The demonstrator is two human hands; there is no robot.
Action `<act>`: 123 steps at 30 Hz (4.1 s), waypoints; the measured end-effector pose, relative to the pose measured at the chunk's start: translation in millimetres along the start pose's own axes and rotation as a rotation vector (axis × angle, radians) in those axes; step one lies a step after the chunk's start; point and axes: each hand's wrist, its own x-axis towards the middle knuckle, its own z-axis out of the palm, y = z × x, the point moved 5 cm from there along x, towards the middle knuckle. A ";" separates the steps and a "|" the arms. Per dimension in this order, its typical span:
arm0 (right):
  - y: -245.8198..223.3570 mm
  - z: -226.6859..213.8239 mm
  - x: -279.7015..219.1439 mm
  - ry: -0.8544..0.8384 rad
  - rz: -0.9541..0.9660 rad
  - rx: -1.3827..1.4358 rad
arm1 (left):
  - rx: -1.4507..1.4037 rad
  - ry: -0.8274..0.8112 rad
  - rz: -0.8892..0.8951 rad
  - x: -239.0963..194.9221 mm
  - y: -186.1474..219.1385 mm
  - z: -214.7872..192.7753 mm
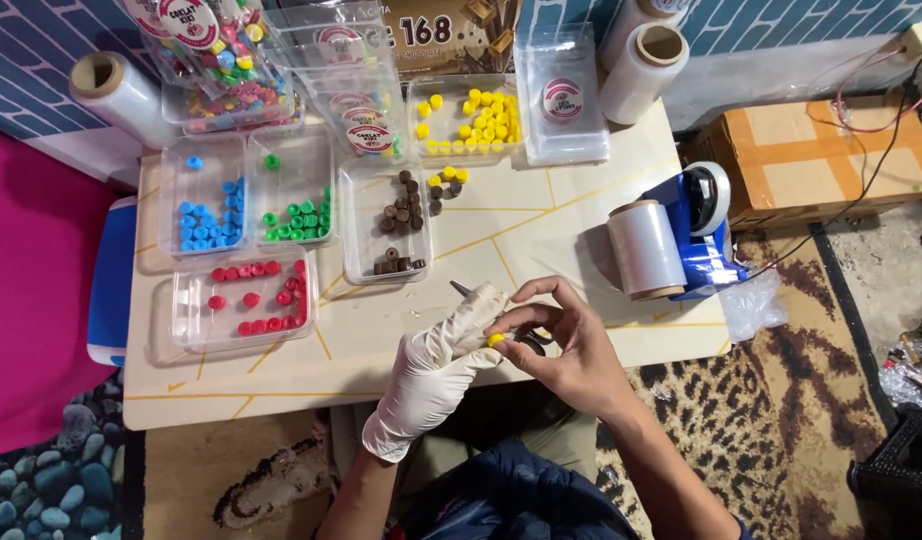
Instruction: The person is wrapping small brown treats using plastic wrap and scissors at a table.
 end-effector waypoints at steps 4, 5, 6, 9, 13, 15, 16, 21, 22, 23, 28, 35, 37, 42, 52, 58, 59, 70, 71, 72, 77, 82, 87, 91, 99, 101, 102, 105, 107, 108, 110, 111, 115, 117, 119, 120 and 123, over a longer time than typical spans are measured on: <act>0.0 -0.4 -0.2 0.048 -0.011 -0.038 | 0.089 0.005 0.010 1.9 3.9 -3.3; -1.4 -0.6 0.0 0.056 -0.018 -0.059 | 0.083 0.009 0.021 3.4 3.7 -2.5; -2.4 -0.5 -1.1 0.064 -0.020 -0.081 | 0.075 0.014 0.029 3.4 2.7 -1.5; -10.4 1.7 -0.8 0.033 -0.060 -0.091 | -0.010 -0.031 0.011 -0.7 -7.5 -0.9; -12.1 -3.2 -0.7 0.039 -0.086 -0.116 | 0.021 -0.080 0.018 0.1 0.2 0.3; -12.5 -3.4 0.1 0.015 -0.088 -0.122 | 0.029 -0.142 0.019 0.8 3.1 0.4; -12.5 -4.0 0.0 0.014 -0.087 -0.123 | 0.027 -0.141 0.018 1.0 4.8 0.5; -10.4 -1.7 2.5 -0.050 -0.048 -0.076 | 0.062 -0.191 0.055 1.6 6.9 -0.6; -9.9 -1.0 3.0 -0.052 -0.048 -0.076 | 0.062 -0.189 0.055 1.6 4.9 -0.6; -9.2 -0.8 3.4 -0.046 -0.040 -0.056 | 0.044 -0.171 0.061 1.7 3.5 -1.3; -3.3 -1.8 5.2 -0.004 -0.018 0.050 | -0.088 -0.095 0.036 0.7 -6.1 -2.3; 3.5 -7.8 4.4 0.059 0.037 0.119 | -0.260 0.059 -0.119 1.9 -48.2 -14.3; 8.4 -4.9 4.4 0.053 0.050 0.125 | -0.274 0.057 -0.151 2.1 -53.3 -11.5; 15.5 -8.1 7.1 0.082 0.013 0.052 | -0.342 0.113 -0.307 3.8 -33.7 -0.7; -5.2 -8.6 12.8 -0.017 0.059 -0.038 | -0.355 0.091 -0.271 8.5 -52.0 -3.8; -3.7 -8.8 15.1 -0.060 0.108 -0.048 | -0.296 0.095 -0.257 13.2 -54.4 -4.4; 0.0 -10.7 15.3 -0.045 0.122 -0.037 | -0.289 0.106 -0.246 14.0 -53.2 -5.3; 3.6 -10.0 12.6 0.026 0.178 -0.067 | -0.289 0.197 -0.266 7.2 -45.1 -2.4; 2.3 -9.2 13.3 0.030 0.156 -0.082 | -0.287 0.195 -0.257 7.6 -44.4 -2.7; 1.1 -8.9 12.5 0.036 0.137 -0.099 | -0.287 0.193 -0.252 6.6 -44.2 -2.0; -1.4 -6.0 12.8 0.033 0.063 -0.164 | -0.310 0.198 -0.245 6.0 -44.4 -0.3; -1.8 -3.5 10.1 0.055 -0.065 -0.227 | -0.351 0.191 -0.232 4.7 -37.6 1.3; -16.3 3.2 10.8 0.078 -0.146 -0.364 | -0.370 0.201 -0.214 7.4 -54.5 0.4; -14.6 1.2 9.8 0.052 -0.148 -0.368 | -0.394 0.187 -0.244 6.9 -53.1 2.7; -23.5 4.4 8.0 0.022 -0.140 -0.380 | -0.383 0.156 -0.279 6.9 -64.2 2.8; -16.9 2.0 7.6 0.021 -0.153 -0.407 | -0.405 0.166 -0.272 7.1 -60.5 3.1; -14.0 0.9 8.0 0.020 -0.167 -0.434 | -0.425 0.176 -0.263 7.8 -58.4 2.9; -19.4 6.4 5.0 0.027 -0.314 -0.473 | -0.368 0.195 -0.281 5.7 -59.2 4.2; -15.1 5.6 3.5 0.040 -0.343 -0.479 | -0.397 0.179 -0.282 5.2 -61.6 4.1; -14.1 5.1 3.1 0.054 -0.374 -0.484 | -0.425 0.164 -0.280 5.8 -62.2 4.2; -7.0 5.6 2.0 0.066 -0.434 -0.519 | -0.412 0.168 -0.273 4.8 -61.6 1.0; -4.8 6.1 0.9 0.078 -0.493 -0.554 | -0.399 0.174 -0.265 4.3 -61.3 -0.6; -15.4 16.9 -0.4 0.077 -0.606 -0.610 | -0.478 0.160 -0.250 5.7 -53.7 -0.1; -27.0 25.8 -4.1 0.094 -0.787 -0.625 | -0.404 0.191 -0.223 4.6 -54.3 -3.2; -23.5 27.5 -4.3 0.098 -0.829 -0.630 | -0.398 0.202 -0.219 7.2 -58.5 -5.2; -22.3 28.1 -6.1 0.108 -0.869 -0.637 | -0.392 0.208 -0.216 7.8 -60.9 -5.7; -21.6 28.3 -8.3 0.118 -0.878 -0.612 | -0.402 0.214 -0.209 10.9 -69.5 -5.8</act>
